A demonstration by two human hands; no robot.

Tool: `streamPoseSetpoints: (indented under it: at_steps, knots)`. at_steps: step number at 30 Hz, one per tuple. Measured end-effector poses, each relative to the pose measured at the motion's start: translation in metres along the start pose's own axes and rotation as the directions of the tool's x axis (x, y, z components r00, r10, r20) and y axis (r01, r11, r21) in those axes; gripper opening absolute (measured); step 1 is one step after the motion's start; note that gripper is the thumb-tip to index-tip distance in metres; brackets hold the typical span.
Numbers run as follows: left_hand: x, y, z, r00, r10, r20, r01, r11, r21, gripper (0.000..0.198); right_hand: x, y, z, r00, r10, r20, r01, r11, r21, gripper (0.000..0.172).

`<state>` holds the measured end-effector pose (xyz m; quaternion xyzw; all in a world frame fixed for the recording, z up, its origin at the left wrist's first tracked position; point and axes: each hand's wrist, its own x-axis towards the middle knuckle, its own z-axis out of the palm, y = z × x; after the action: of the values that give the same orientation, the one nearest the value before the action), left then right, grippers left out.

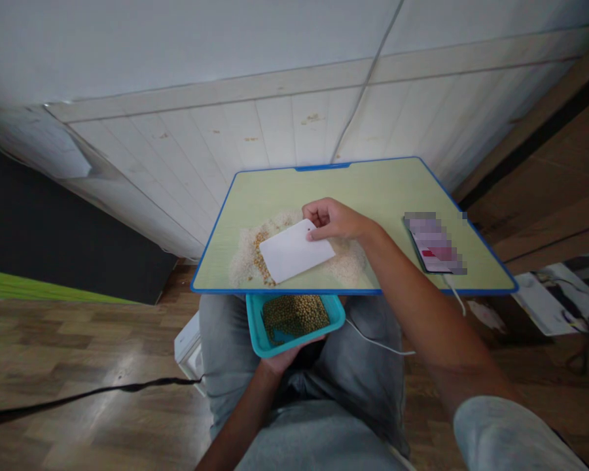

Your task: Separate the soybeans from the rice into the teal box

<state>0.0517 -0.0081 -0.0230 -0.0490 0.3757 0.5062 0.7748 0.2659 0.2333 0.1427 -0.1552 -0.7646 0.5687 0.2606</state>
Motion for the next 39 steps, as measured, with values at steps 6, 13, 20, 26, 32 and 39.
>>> streamPoseSetpoints:
  at_steps: [6,13,20,26,32,39]
  knots:
    - [0.001,-0.001,-0.001,0.998,0.012,-0.053,-0.013,1.0,-0.006,0.053,0.009,0.007,0.018,0.999,0.024,0.047,-0.026,0.999,0.04,0.047]
    - [-0.005,0.0,0.012,0.999,0.021,-0.044,-0.019,0.999,0.046,0.056,0.006,0.008,0.008,0.999,0.001,-0.034,-0.002,1.0,-0.024,0.04]
    - [-0.007,-0.001,0.013,0.995,0.03,-0.1,-0.027,0.999,0.03,0.052,0.002,0.005,-0.002,0.994,0.002,-0.109,-0.004,1.0,-0.025,0.041]
    - [-0.01,-0.001,0.017,0.994,0.007,-0.111,-0.007,1.0,0.004,0.05,0.007,0.011,0.008,0.993,0.007,-0.115,-0.008,1.0,-0.008,0.044]
    - [-0.008,0.0,0.021,0.993,0.014,-0.12,-0.01,1.0,0.03,0.049,0.007,0.013,0.008,0.997,0.008,-0.072,-0.006,1.0,0.019,0.044]
    - [-0.012,0.0,0.027,0.994,0.029,-0.109,-0.023,0.998,0.061,0.049,0.007,0.013,0.008,0.998,-0.028,-0.059,0.028,1.0,0.001,0.043]
